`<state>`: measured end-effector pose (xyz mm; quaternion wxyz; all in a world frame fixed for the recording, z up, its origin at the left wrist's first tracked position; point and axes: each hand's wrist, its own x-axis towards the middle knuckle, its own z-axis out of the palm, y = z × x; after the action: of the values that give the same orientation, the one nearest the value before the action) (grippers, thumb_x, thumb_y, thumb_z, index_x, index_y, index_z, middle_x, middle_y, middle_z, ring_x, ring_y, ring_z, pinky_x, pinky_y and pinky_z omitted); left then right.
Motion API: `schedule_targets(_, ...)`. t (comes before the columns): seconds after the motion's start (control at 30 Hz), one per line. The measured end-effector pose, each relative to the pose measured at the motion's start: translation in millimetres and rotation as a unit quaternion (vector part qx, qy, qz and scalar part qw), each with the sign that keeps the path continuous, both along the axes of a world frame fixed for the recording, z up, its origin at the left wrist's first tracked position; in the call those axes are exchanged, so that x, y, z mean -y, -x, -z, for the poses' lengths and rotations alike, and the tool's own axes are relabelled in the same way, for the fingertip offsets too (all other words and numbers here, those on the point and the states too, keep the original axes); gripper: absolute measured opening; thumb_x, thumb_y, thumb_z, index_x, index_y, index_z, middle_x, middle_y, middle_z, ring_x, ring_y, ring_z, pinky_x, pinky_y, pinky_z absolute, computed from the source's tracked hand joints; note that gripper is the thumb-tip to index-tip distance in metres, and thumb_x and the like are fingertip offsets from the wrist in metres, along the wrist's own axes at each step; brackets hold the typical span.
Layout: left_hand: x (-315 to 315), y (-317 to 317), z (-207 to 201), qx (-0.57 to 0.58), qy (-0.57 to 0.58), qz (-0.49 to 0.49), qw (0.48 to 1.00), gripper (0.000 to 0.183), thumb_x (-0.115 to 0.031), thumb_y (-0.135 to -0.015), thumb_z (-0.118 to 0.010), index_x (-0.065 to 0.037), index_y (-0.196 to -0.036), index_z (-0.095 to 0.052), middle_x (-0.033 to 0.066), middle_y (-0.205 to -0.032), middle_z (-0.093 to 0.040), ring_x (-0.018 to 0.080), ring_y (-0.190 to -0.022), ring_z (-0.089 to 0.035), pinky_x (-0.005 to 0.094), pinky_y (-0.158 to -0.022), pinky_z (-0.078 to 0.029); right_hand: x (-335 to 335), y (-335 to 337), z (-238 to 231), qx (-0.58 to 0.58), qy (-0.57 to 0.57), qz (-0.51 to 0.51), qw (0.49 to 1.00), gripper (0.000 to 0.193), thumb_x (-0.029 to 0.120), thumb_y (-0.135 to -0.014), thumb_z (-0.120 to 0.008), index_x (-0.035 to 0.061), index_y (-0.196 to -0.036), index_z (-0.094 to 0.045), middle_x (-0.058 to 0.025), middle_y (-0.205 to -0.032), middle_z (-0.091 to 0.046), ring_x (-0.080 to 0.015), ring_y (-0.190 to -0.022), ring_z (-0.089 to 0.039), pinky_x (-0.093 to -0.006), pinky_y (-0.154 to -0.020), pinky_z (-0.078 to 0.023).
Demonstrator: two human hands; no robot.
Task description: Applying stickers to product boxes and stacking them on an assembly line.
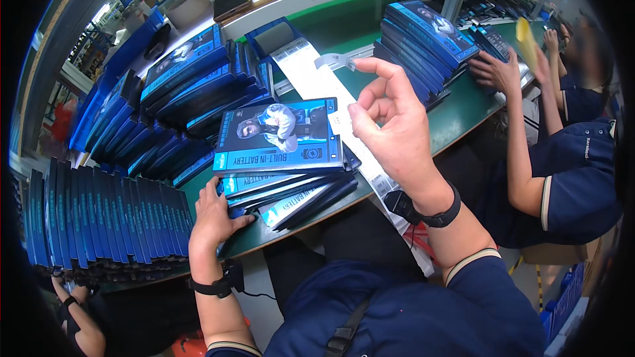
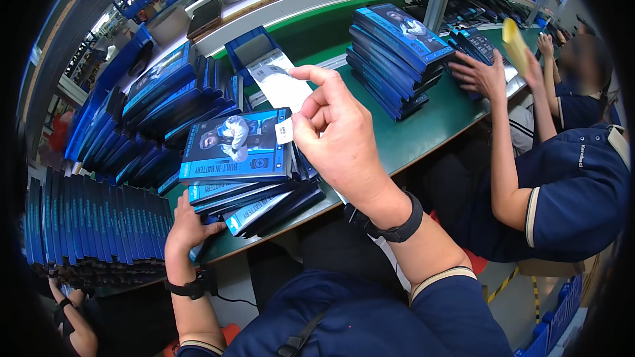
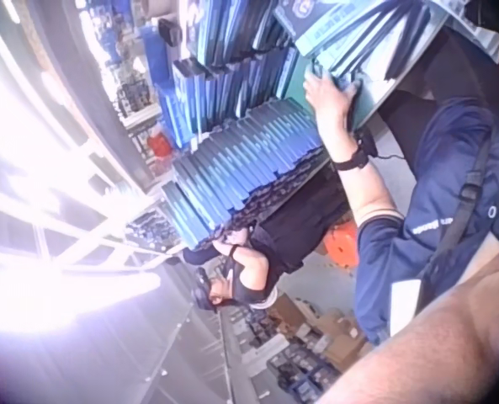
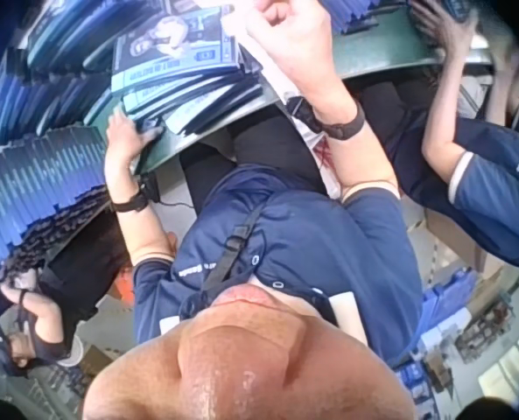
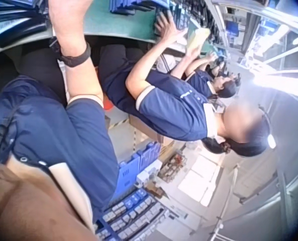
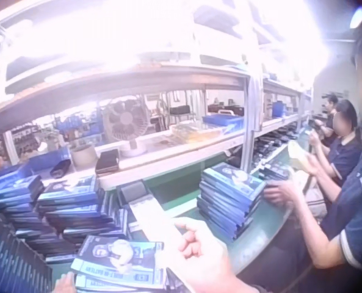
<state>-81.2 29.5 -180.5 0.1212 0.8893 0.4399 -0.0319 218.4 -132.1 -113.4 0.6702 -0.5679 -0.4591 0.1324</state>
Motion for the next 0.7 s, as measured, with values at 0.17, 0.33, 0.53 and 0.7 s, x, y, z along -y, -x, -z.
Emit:
schedule_targets(0.17, -7.3, -5.6, -53.1, 0.170, -0.232, 0.003, 0.958, 0.048, -0.009, -0.079, -0.075, -0.006, -0.125, -0.063, 0.0162, -0.125, -0.061, 0.0367, -0.114, -0.058, 0.0445, -0.098, -0.046, -7.4, 4.0, 10.2, 0.083, -0.041, 0.072, 0.993, 0.050, -0.012, -0.078, -0.063, 0.0062, -0.125, -0.059, -0.0012, -0.079, -0.053, -0.0044, -0.058, -0.051, -0.0221, -0.056, -0.044)
schedule_targets(0.33, 18.0, -56.7, -118.6, 0.326, -0.232, 0.073, 0.914, 0.041, -0.004, -0.081, -0.071, -0.003, -0.121, -0.066, 0.0148, -0.121, -0.063, 0.0286, -0.113, -0.061, 0.0371, -0.098, -0.047, -7.8, 5.1, 10.4, 0.061, -0.040, 0.078, 0.994, 0.050, -0.013, -0.078, -0.061, 0.0064, -0.124, -0.060, -0.0012, -0.080, -0.053, -0.0043, -0.057, -0.051, -0.0218, -0.055, -0.044)
schedule_targets(0.53, 27.9, -109.0, -136.7, 0.236, -0.085, 0.328, 0.911, 0.062, -0.036, -0.073, -0.083, -0.014, -0.129, -0.066, 0.0193, -0.143, -0.049, 0.0390, -0.132, -0.048, 0.0466, -0.108, -0.040, -10.6, 7.7, 14.5, 0.066, -0.031, 0.075, 0.994, 0.048, -0.013, -0.078, -0.061, 0.0061, -0.123, -0.060, -0.0023, -0.080, -0.054, -0.0050, -0.057, -0.051, -0.0223, -0.054, -0.045)
schedule_targets(0.7, 10.6, -134.9, -112.5, 0.176, -0.030, 0.408, 0.895, 0.067, -0.042, -0.072, -0.084, -0.024, -0.134, -0.064, 0.0220, -0.146, -0.045, 0.0427, -0.132, -0.044, 0.0502, -0.113, -0.030, -2.3, 6.0, 12.9, 0.081, 0.020, 0.064, 0.994, 0.051, -0.014, -0.084, -0.061, 0.0045, -0.130, -0.054, -0.0009, -0.086, -0.054, -0.0016, -0.070, -0.057, -0.0169, -0.063, -0.047)
